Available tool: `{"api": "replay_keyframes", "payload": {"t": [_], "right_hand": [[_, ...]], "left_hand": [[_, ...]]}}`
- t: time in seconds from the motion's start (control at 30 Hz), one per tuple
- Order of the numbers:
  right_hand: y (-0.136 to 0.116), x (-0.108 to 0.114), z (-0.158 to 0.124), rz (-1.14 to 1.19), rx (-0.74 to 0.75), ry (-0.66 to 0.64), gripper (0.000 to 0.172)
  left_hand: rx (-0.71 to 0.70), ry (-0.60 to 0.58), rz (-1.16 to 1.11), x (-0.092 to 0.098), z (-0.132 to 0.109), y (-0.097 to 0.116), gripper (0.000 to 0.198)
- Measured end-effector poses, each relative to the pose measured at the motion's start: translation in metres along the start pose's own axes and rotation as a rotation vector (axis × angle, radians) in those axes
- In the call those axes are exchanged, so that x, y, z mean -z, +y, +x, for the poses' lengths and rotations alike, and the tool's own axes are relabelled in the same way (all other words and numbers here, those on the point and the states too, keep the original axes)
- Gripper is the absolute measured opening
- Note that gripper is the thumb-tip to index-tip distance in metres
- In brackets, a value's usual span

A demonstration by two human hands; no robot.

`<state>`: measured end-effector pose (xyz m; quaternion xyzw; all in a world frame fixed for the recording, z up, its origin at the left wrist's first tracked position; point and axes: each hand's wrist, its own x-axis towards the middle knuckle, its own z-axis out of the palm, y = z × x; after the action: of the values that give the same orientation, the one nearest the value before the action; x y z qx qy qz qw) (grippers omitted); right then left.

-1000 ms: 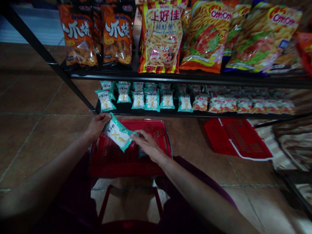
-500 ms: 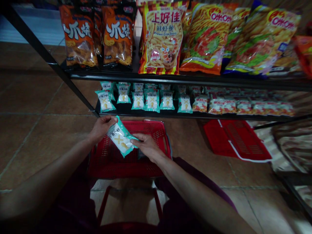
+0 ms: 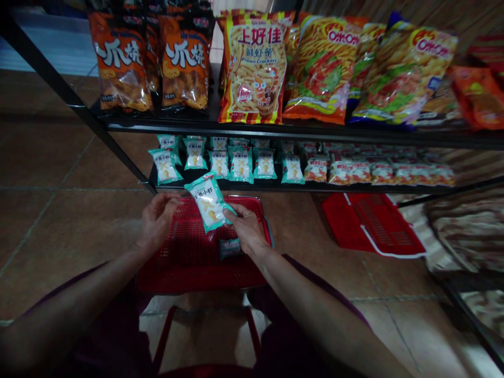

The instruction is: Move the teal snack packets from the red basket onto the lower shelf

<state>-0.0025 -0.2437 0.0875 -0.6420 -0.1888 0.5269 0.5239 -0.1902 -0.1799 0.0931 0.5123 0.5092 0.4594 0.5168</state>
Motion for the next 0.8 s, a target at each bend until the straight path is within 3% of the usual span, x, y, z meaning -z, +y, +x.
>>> {"api": "replay_keyframes", "payload": {"t": [0.13, 0.23, 0.4, 0.53, 0.8], "right_hand": [[0.004, -0.001, 0.007, -0.143, 0.254, 0.044, 0.031], [0.005, -0.001, 0.005, -0.425, 0.495, 0.06, 0.026], [-0.003, -0.004, -0.013, -0.974, 0.813, 0.062, 0.022], [-0.002, -0.006, -0.023, -1.204, 1.001, 0.027, 0.023], [0.013, -0.013, -0.03, -1.409, 1.048, -0.069, 0.031]], "left_hand": [[0.153, -0.255, -0.127, -0.019, -0.028, -0.001, 0.031], [0.235, -0.333, -0.275, -0.027, -0.037, 0.002, 0.049], [0.367, -0.331, -0.44, -0.028, -0.035, 0.004, 0.055], [0.426, -0.289, -0.499, -0.028, -0.032, 0.003, 0.052], [0.394, -0.268, -0.507, -0.03, -0.027, -0.001, 0.039]]}}
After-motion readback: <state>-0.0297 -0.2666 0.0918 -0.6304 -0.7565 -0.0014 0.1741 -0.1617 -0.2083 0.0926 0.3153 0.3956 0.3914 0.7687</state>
